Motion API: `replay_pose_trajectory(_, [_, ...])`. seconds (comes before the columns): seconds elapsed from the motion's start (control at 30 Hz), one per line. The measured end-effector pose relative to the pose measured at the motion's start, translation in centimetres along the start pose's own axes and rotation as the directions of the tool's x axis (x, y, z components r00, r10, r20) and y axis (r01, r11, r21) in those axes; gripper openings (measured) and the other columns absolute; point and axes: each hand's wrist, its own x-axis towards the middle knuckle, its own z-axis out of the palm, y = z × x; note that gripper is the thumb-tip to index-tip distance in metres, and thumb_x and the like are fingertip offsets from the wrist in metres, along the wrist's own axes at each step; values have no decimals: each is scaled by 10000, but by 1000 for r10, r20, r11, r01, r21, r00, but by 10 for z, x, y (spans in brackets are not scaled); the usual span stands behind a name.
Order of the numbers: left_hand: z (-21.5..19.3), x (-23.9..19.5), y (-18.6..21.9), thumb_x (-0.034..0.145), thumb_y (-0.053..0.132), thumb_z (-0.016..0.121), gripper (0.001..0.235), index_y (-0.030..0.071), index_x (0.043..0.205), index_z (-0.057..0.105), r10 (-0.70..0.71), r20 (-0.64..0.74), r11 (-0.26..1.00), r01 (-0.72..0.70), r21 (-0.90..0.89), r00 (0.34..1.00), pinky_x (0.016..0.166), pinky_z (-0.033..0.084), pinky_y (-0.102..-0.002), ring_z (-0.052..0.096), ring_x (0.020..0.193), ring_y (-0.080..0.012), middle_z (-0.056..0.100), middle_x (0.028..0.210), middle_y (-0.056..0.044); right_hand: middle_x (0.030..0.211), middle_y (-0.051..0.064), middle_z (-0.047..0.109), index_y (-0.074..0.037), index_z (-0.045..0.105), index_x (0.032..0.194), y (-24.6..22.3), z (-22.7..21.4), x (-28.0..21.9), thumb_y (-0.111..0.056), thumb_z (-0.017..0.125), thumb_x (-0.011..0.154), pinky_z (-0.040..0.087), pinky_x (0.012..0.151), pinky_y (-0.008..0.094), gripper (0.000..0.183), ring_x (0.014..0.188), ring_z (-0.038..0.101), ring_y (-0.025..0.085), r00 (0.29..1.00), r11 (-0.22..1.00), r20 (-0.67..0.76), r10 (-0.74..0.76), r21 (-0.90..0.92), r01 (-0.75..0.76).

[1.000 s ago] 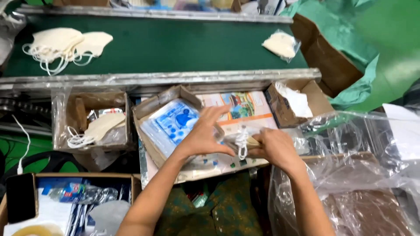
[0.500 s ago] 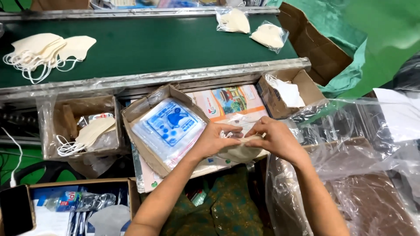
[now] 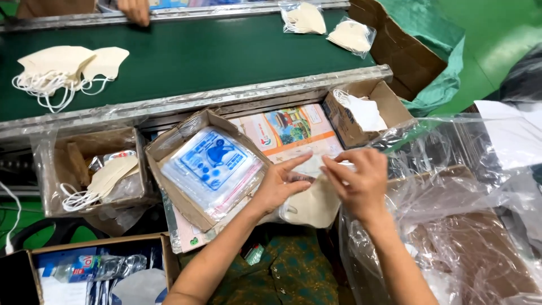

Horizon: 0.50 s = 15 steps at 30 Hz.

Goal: The recorder is packaging face masks by sorting, counting, and placing them into containers or bags at a conveyor belt workstation.

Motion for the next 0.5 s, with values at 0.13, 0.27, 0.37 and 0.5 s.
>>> replay_pose_trajectory(0.13, [12,0,-18,878,-89,695,660,24,1498,495,86,111,996,-82,-41,990,885,592,-262,700,1073,-147,629,1412,-52,958,-37,685,-160,790,1089,-5,12,-9,-125,831,781,401,799,386,313,902,581,212,999,997,10,-43,-58,44])
replay_pose_trajectory(0.27, [18,-6,-18,882,-84,691,685,74,1513,477,38,126,999,-37,-15,991,876,593,-269,703,1057,-129,666,1333,-62,917,-38,680,-140,777,1039,6,23,-28,-92,827,794,404,778,389,255,868,586,203,999,997,-14,-33,-70,32])
replay_pose_trajectory(0.37, [22,-11,-15,863,-52,766,683,88,1487,526,74,138,919,-121,375,988,840,592,-282,706,979,-119,730,1292,-115,876,7,689,-117,723,906,28,14,-51,-101,833,795,453,797,387,158,855,615,217,998,1000,-58,16,-20,-18])
replay_pose_trajectory(0.5, [17,-10,-2,851,-36,723,785,126,1572,456,-55,112,965,25,261,992,873,594,-271,722,969,-108,767,1182,-185,979,69,706,-65,697,1047,96,-47,-103,-14,717,1009,588,830,327,66,913,704,191,729,736,-321,605,574,-358])
